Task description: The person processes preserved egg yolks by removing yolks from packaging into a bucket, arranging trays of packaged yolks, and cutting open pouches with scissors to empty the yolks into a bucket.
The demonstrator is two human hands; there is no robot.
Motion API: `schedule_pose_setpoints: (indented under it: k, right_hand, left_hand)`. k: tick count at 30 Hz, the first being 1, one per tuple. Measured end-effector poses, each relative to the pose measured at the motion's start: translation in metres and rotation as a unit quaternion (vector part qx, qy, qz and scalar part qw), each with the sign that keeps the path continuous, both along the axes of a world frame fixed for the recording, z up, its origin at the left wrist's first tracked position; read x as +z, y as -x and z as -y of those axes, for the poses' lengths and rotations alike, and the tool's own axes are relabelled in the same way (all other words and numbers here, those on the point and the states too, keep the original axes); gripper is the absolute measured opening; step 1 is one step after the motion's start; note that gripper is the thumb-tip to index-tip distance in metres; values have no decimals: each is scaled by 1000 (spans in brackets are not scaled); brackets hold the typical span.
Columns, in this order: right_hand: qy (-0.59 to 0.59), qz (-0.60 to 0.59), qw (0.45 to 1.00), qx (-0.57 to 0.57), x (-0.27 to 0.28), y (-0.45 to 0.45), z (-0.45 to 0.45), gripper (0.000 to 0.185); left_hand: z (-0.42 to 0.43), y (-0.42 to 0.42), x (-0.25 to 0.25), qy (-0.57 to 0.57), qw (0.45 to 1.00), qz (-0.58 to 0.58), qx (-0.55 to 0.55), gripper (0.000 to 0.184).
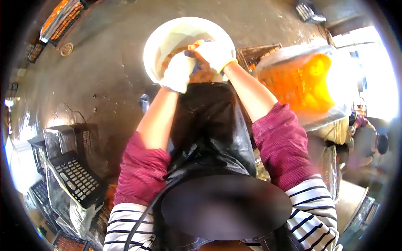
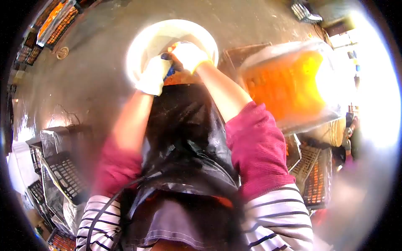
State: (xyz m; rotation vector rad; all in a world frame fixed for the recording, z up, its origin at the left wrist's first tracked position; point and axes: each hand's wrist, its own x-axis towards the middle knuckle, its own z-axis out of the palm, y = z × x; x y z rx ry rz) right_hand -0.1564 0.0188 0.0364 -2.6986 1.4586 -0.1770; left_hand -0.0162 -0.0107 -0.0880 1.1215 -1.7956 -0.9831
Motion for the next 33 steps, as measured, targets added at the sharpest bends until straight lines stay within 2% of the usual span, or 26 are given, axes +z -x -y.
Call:
schedule_pose_setpoints:
  k: [1,3,4,5,6,7,9,10,13,14,16,17,19,20,21,22,25,27,29,31,32,33]
  right_hand:
    - [3,-29,999,15,5,-2,0,42]
    - [45,36,997,56,-27,14,19,31]
    - [64,68,993,75,-47,22,29,26]
    - [-12,178,983,40,-60,26,35,24]
    - [-90,283,955,2,-72,29,39,23]
    - [-64,258,963,43,-74,35,44,25]
    - [-5,211,970,122,-76,44,53,31]
    - [4,198,973,116,-78,45,54,32]
    - [-108,317,939,84,-70,34,48,34]
    - [-181,408,892,66,-102,42,62,34]
    - [-324,557,765,13,-100,37,62,33]
    - [-391,612,687,-23,-63,21,42,33]
    - [-327,558,763,22,-45,13,31,32]
    - [-183,423,882,102,-51,16,35,32]
    - [-120,347,922,123,-58,19,40,31]
    - [-50,273,950,141,-66,22,44,30]
    - [-81,245,965,46,-78,26,51,28]
    - [-51,150,987,-2,-67,22,47,26]
    - [-22,55,997,-54,-56,21,38,24]
    - [-10,94,993,-70,-48,24,27,23]
    - [-13,179,982,-58,-45,31,21,22]
    - [-113,331,934,-76,-37,32,13,22]
  left_hand:
    - [-2,-2,7,-47,999,-26,4,26]
    - [-11,-5,40,-139,987,-79,20,28]
    - [-21,-11,67,-162,984,-65,19,27]
    - [-25,-16,82,-186,981,-52,17,27]
    - [-22,-21,83,-95,995,9,-6,25]
    - [-19,-26,81,-3,997,72,-29,24]
    - [-13,-26,66,64,995,71,-25,22]
    - [-9,-22,49,38,999,7,2,21]
    - [5,-18,18,-1,990,-139,11,20]
    - [3,-18,20,-1,991,-130,12,20]
    - [0,-20,29,-47,991,-126,25,21]
    - [-4,-21,38,-94,986,-130,35,22]
    - [-14,-19,53,-103,986,-111,72,25]
    - [-18,-16,59,-64,989,-87,98,27]
    - [-22,-15,65,-25,990,-62,125,28]
    - [-24,-17,70,-101,986,-88,95,30]
    - [-33,-25,95,-279,941,-188,15,36]
    - [-39,-26,119,-331,898,-289,-25,37]
    - [-35,-18,116,-320,883,-343,22,41]
    - [-32,-16,116,-353,844,-403,32,48]
    - [-32,-20,124,-392,810,-435,20,53]
    - [-32,-23,126,-431,772,-466,8,58]
